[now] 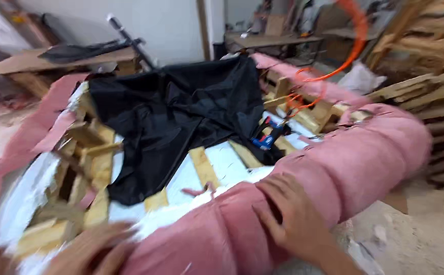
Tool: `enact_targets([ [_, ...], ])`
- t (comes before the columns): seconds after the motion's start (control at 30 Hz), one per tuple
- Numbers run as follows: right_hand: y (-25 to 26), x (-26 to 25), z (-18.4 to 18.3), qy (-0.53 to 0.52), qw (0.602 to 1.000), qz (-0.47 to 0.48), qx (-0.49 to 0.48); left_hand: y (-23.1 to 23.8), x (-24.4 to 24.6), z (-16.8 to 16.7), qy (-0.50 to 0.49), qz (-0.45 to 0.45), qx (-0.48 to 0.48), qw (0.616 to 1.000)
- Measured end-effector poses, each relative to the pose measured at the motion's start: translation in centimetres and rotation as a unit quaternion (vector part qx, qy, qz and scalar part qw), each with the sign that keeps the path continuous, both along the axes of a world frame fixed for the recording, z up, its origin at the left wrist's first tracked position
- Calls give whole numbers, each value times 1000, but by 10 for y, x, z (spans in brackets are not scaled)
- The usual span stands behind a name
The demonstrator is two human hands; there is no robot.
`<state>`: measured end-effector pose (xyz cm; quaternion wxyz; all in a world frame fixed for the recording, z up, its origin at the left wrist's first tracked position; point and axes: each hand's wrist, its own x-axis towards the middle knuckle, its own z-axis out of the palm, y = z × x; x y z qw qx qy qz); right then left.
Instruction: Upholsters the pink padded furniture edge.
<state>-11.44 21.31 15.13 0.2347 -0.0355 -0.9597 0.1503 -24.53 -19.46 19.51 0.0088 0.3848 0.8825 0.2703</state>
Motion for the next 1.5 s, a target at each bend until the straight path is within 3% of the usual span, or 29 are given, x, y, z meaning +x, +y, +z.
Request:
enact_targets([
  [0.07,-2,-31,13,-91,988,125,0,52,-3,-6,2,4,-112,994],
  [0.17,-12,-79,31,-178,939,292,-21,111,-11,14,-93,-20,-176,980],
  [0.33,-33,-136,40,-373,831,413,-27,135,-32,46,-188,-78,-367,908],
  [0.4,-32,-159,36,-391,804,445,-54,128,-41,40,-232,-94,-322,913],
  [0.47,-34,-173,28,-408,758,499,-97,118,-43,22,-250,-117,-197,941],
  [0.57,-42,-179,12,-404,705,558,-167,108,-39,2,-137,-152,-53,977],
  [0.63,-48,-165,5,-337,726,571,-185,106,-33,-8,-28,-159,-18,987],
  [0.7,-55,-144,2,-241,791,539,-157,105,-29,-21,77,-145,9,986],
  [0.77,-62,-130,-5,-146,855,485,-113,103,-29,-25,97,-144,35,984],
  [0.93,-73,-129,-17,-70,910,405,-53,114,-34,-52,60,-113,105,986],
  [1.03,-73,-130,-13,-72,926,370,-25,120,-35,-47,21,-85,70,994],
  [1.17,-69,-134,-11,-43,937,346,1,123,-43,-17,-148,-56,-74,985],
  [1.23,-68,-137,-9,-51,928,370,-8,126,-34,-5,-133,-55,-171,975],
  [1.3,-65,-146,-6,-76,907,413,-28,135,-29,-4,-98,-52,-206,972],
  [1.37,-57,-153,1,-126,879,456,-60,146,-38,2,-191,-56,-230,953],
  [1.43,-43,-142,21,-167,892,420,-25,162,-53,8,-263,-73,-253,928],
  [1.5,-24,-106,40,-203,922,330,29,178,-56,15,-259,-112,-288,915],
])
